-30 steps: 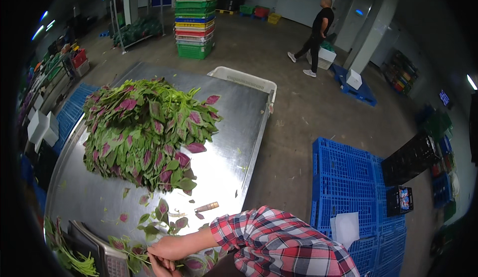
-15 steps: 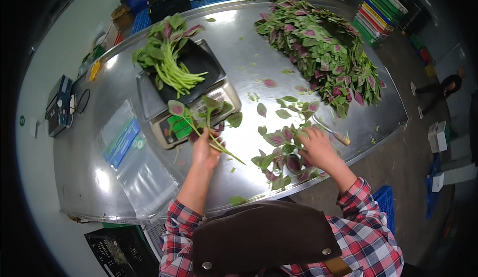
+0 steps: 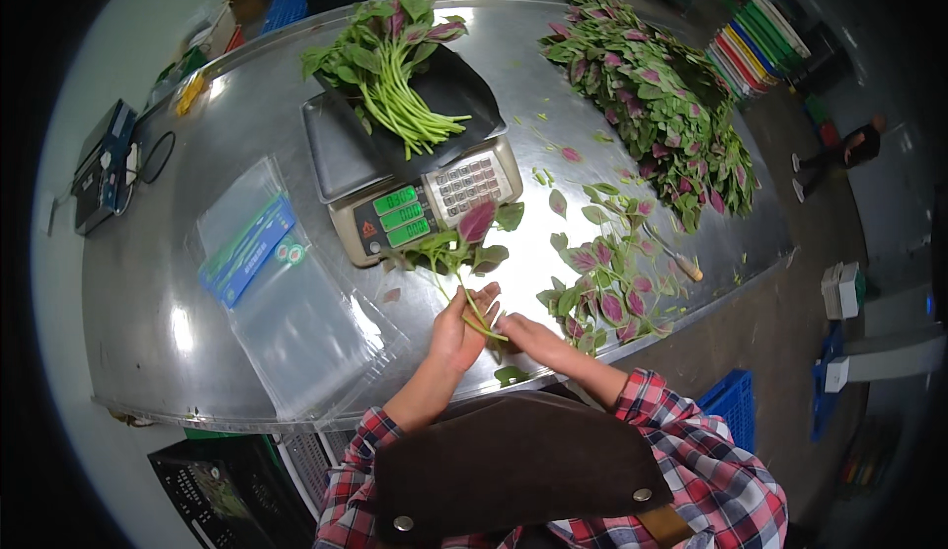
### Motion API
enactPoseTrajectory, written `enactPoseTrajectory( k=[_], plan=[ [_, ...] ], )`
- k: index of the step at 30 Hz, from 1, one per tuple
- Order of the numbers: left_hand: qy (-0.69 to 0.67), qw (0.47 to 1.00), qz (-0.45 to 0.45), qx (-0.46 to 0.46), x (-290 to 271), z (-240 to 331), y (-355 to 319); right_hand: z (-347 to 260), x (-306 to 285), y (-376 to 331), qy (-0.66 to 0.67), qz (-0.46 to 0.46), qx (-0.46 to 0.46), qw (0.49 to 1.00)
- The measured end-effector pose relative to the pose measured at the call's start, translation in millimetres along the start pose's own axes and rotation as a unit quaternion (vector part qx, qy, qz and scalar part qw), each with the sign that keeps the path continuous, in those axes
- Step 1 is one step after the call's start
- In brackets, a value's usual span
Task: The person gathers bunches of purple-and-green leafy plants, removes loose leaves, weighs the bunches on a digital scale, and slides them into plastic bags.
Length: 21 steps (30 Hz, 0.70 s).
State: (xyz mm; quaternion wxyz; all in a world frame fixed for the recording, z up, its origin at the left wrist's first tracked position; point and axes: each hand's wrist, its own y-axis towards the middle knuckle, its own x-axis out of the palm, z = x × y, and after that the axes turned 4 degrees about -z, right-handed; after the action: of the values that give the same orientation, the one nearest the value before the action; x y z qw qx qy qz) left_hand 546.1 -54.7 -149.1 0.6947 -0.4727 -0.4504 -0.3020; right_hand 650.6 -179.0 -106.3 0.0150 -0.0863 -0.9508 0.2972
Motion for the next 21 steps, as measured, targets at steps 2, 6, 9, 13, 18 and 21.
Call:
enactPoseTrajectory(
  k=[2, 6, 9, 13, 18, 21],
  plan=[
    [-0.070, 0.996, -0.053, 0.019, -1, 1, -3, 12, 10, 4, 0.014, -0.097, -0.052, 0.994],
    [0.141, 0.990, -0.002, -0.013, 4, 14, -19, 5, -6, 7, 0.089, -0.001, -0.055, 0.995],
    [0.230, 0.970, 0.012, -0.074, -12, -5, -20, -5, -10, 13, 0.039, -0.068, -0.022, 0.997],
    [0.259, 0.958, 0.001, -0.125, -10, -20, -12, -31, 6, -10, -0.175, -0.116, -0.082, 0.974],
    [0.183, 0.967, -0.143, -0.101, 13, 4, -34, -130, -51, 8, -0.144, 0.063, -0.160, 0.974],
    [0.207, 0.963, -0.133, -0.112, 3, 12, -55, -233, -78, 40, -0.243, 0.230, -0.424, 0.842]
  ],
)
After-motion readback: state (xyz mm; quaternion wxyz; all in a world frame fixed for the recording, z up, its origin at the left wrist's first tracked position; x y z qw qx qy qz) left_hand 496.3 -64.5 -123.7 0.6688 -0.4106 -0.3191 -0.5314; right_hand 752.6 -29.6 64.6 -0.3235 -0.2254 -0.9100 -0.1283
